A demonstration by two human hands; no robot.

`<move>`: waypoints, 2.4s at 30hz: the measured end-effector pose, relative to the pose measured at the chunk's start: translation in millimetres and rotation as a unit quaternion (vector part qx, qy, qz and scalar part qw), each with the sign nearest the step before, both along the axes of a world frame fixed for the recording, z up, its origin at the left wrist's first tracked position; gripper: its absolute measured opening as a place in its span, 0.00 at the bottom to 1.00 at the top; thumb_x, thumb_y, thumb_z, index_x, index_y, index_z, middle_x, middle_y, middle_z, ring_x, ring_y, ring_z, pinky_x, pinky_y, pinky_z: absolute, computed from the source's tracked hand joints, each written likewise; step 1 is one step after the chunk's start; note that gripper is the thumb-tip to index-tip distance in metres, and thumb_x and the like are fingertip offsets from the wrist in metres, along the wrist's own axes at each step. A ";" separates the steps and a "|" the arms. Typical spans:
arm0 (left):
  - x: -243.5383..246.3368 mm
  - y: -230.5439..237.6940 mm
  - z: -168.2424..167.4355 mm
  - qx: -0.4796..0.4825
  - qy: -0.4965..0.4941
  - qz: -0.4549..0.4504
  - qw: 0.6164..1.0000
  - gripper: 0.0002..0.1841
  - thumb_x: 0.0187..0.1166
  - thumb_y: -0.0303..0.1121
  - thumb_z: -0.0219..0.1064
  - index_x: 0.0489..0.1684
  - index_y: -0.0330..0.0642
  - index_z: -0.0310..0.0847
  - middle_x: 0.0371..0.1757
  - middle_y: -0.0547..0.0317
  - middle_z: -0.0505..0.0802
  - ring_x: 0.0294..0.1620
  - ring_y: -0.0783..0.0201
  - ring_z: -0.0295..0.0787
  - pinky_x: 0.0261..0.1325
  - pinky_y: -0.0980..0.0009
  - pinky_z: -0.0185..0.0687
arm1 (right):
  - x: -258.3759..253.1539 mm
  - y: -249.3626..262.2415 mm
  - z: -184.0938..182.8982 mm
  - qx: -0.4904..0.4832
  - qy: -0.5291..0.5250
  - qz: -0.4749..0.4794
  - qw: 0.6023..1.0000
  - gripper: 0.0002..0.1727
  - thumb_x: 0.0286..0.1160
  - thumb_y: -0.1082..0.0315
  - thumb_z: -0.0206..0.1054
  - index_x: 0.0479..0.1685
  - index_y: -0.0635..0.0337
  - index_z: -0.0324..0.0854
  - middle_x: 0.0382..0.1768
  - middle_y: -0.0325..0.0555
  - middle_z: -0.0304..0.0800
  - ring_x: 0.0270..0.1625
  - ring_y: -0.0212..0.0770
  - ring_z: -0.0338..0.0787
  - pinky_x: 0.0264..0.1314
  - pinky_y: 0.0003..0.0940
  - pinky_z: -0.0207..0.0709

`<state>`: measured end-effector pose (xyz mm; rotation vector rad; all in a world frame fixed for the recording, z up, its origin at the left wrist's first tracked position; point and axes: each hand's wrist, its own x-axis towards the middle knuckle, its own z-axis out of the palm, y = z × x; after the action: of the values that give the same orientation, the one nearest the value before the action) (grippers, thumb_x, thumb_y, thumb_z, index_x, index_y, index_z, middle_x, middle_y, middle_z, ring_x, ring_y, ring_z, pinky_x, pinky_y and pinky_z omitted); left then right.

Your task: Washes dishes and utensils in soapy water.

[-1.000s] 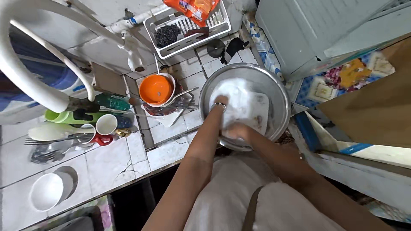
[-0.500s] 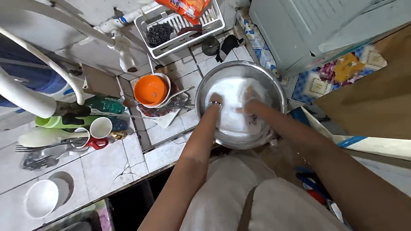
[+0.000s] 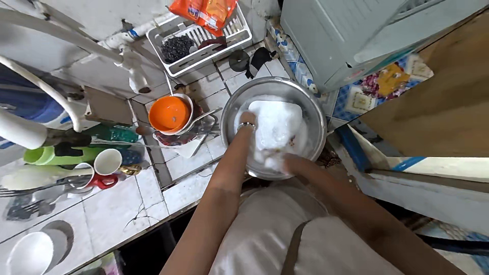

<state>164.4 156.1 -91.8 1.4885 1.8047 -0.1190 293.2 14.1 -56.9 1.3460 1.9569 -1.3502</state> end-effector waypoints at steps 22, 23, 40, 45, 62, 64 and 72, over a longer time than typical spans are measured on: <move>-30.2 -62.3 138.5 0.407 -0.059 -0.130 0.902 0.07 0.68 0.23 0.74 0.35 0.25 0.87 0.40 0.33 0.92 0.48 0.37 0.92 0.55 0.42 0.84 | 36.6 84.2 115.3 0.359 0.389 -0.137 0.838 0.12 0.83 0.70 0.52 0.40 0.72 0.77 0.85 0.63 0.68 0.86 0.45 0.71 0.83 0.37 0.66; -31.4 -63.0 138.3 0.412 -0.064 -0.129 0.900 0.06 0.67 0.21 0.74 0.34 0.24 0.86 0.40 0.33 0.92 0.47 0.37 0.92 0.55 0.42 0.84 | 29.7 86.7 117.9 0.327 0.396 -0.120 0.850 0.11 0.83 0.72 0.53 0.43 0.74 0.77 0.83 0.64 0.70 0.84 0.44 0.75 0.82 0.35 0.69; -67.9 -60.1 150.6 0.458 -0.063 -0.140 0.875 0.11 0.69 0.31 0.76 0.31 0.28 0.85 0.30 0.40 0.91 0.33 0.46 0.90 0.40 0.49 0.83 | 15.7 104.9 94.8 0.546 0.376 0.030 0.748 0.26 0.68 0.78 0.72 0.70 0.72 0.80 0.48 0.61 0.96 0.46 0.56 0.97 0.52 0.50 0.89; -90.5 -66.8 156.5 0.513 -0.123 -0.085 0.845 0.13 0.80 0.35 0.70 0.38 0.30 0.84 0.31 0.45 0.89 0.30 0.59 0.85 0.38 0.62 0.82 | 48.4 114.0 98.3 0.515 0.332 -0.074 0.787 0.14 0.70 0.80 0.71 0.54 0.72 0.89 0.46 0.61 0.96 0.49 0.52 0.97 0.60 0.47 0.87; -40.5 -63.6 112.5 0.420 -0.397 0.485 0.656 0.33 0.92 0.62 0.36 0.65 0.46 0.78 0.45 0.60 0.91 0.43 0.68 0.91 0.47 0.64 0.90 | -69.2 100.4 35.7 0.286 0.581 -0.594 0.477 0.12 0.86 0.73 0.56 0.58 0.72 0.79 0.47 0.43 0.90 0.53 0.27 0.89 0.64 0.30 0.84; -39.2 -62.8 106.9 0.400 -0.441 0.489 0.637 0.35 0.90 0.65 0.37 0.69 0.47 0.78 0.56 0.57 0.91 0.56 0.64 0.90 0.59 0.59 0.88 | -77.9 90.8 28.0 0.270 0.575 -0.586 0.503 0.14 0.86 0.74 0.57 0.62 0.73 0.79 0.52 0.46 0.90 0.57 0.28 0.89 0.67 0.29 0.83; -28.0 -53.1 84.7 0.292 -0.451 0.552 0.638 0.35 0.90 0.65 0.41 0.66 0.42 0.76 0.53 0.52 0.89 0.53 0.61 0.88 0.57 0.58 0.86 | -4.6 60.1 26.7 0.121 0.460 -0.363 0.801 0.19 0.69 0.77 0.76 0.58 0.71 0.80 0.43 0.49 0.93 0.44 0.33 0.93 0.53 0.32 0.88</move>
<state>136.4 103.0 -7.1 0.2920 1.5356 1.6422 288.6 74.2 -30.2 1.9050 2.3153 -2.5748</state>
